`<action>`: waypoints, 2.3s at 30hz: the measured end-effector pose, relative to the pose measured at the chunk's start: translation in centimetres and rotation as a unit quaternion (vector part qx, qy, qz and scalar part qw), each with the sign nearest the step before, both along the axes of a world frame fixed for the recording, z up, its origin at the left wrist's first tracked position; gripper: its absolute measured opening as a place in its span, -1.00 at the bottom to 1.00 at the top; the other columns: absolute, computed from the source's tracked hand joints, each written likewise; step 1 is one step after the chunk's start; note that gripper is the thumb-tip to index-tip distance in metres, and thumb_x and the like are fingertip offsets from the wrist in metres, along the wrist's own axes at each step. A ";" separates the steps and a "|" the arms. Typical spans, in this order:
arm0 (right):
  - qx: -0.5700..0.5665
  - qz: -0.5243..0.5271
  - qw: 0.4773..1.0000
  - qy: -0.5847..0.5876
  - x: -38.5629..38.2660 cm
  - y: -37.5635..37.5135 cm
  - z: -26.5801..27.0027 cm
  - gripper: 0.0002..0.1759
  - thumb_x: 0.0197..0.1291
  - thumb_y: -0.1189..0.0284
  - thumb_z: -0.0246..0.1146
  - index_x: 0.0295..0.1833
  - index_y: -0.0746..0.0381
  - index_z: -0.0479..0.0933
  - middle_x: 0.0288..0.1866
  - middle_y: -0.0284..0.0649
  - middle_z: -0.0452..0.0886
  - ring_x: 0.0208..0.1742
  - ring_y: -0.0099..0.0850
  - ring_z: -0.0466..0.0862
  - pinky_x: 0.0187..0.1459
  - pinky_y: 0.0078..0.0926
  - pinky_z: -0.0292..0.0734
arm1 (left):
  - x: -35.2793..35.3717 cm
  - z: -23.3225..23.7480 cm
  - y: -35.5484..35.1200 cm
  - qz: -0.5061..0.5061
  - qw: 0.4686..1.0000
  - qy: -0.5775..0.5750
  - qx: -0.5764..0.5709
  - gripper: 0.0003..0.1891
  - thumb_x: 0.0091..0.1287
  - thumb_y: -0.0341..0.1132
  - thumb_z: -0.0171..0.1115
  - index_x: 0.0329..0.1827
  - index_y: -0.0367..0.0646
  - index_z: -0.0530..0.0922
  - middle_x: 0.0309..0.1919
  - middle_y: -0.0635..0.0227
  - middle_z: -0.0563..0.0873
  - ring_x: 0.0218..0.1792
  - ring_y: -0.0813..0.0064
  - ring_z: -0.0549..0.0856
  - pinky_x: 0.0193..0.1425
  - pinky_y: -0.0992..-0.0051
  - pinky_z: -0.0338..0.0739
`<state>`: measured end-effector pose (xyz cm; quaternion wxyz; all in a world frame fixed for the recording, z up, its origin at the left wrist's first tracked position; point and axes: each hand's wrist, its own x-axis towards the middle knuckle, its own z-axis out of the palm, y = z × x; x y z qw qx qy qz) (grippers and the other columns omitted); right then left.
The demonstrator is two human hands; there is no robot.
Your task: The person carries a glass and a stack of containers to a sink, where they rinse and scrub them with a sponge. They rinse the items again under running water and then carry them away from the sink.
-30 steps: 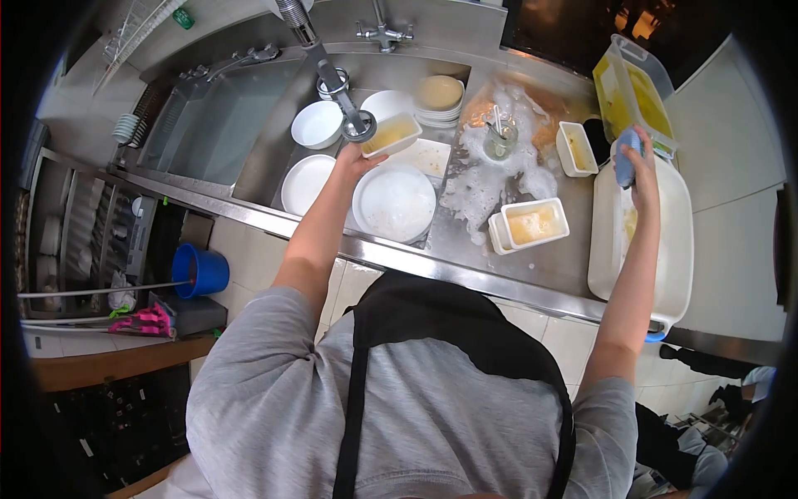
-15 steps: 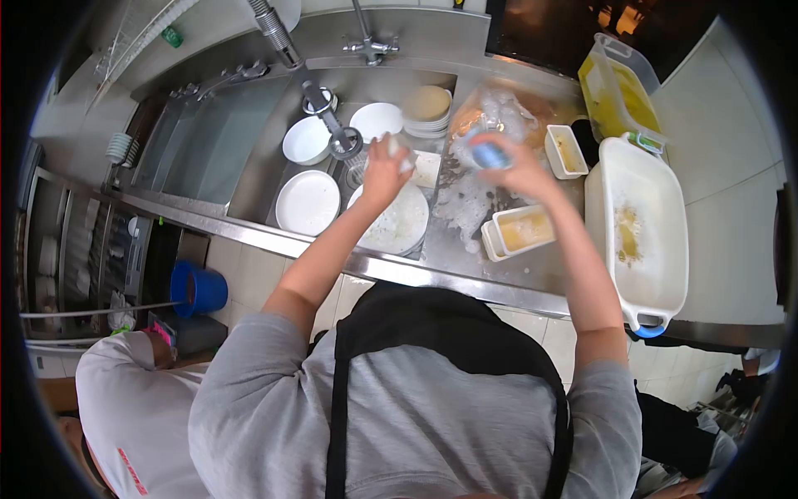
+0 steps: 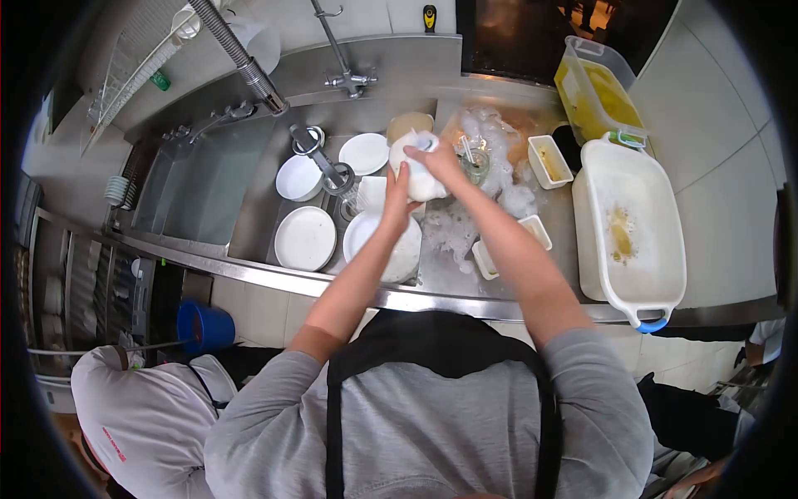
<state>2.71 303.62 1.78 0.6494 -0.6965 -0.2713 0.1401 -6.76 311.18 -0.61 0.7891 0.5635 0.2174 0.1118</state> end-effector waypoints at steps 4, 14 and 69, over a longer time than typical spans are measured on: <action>-0.025 -0.185 0.982 0.026 -1.6 1.3 -2.2 -0.45 -0.15 0.03 0.31 -0.26 0.34 0.51 -0.32 -0.06 0.58 -0.31 -0.25 0.60 -0.28 -0.34 0.45 | 1.7 -2.1 0.2 0.001 0.984 -0.039 -0.171 -0.38 0.22 0.18 -0.10 0.28 0.09 0.11 0.12 0.32 0.39 0.04 0.32 0.47 -0.05 0.16 0.42; -0.285 0.178 0.746 -0.575 -3.0 -1.8 -0.4 -0.25 -0.34 -0.11 0.32 -0.09 0.23 0.46 -0.15 -0.07 0.51 -0.09 -0.16 0.49 -0.05 -0.32 0.40 | 4.1 0.0 5.3 -0.243 0.954 0.037 -0.171 -0.43 0.26 0.15 -0.12 0.09 -0.15 0.38 -0.12 0.22 0.58 -0.14 0.38 0.59 -0.09 0.35 0.51; 0.327 -0.201 0.868 0.315 2.9 -5.8 2.8 -0.67 0.20 0.33 -0.08 0.01 0.24 0.39 -0.05 -0.20 0.48 -0.10 -0.42 0.51 -0.18 -0.40 0.48 | -1.3 5.8 -6.7 -0.002 0.964 -0.255 0.080 -0.86 0.27 -0.33 0.02 -0.32 -0.21 0.47 -0.46 0.56 0.49 -0.38 0.75 0.41 -0.25 0.67 0.27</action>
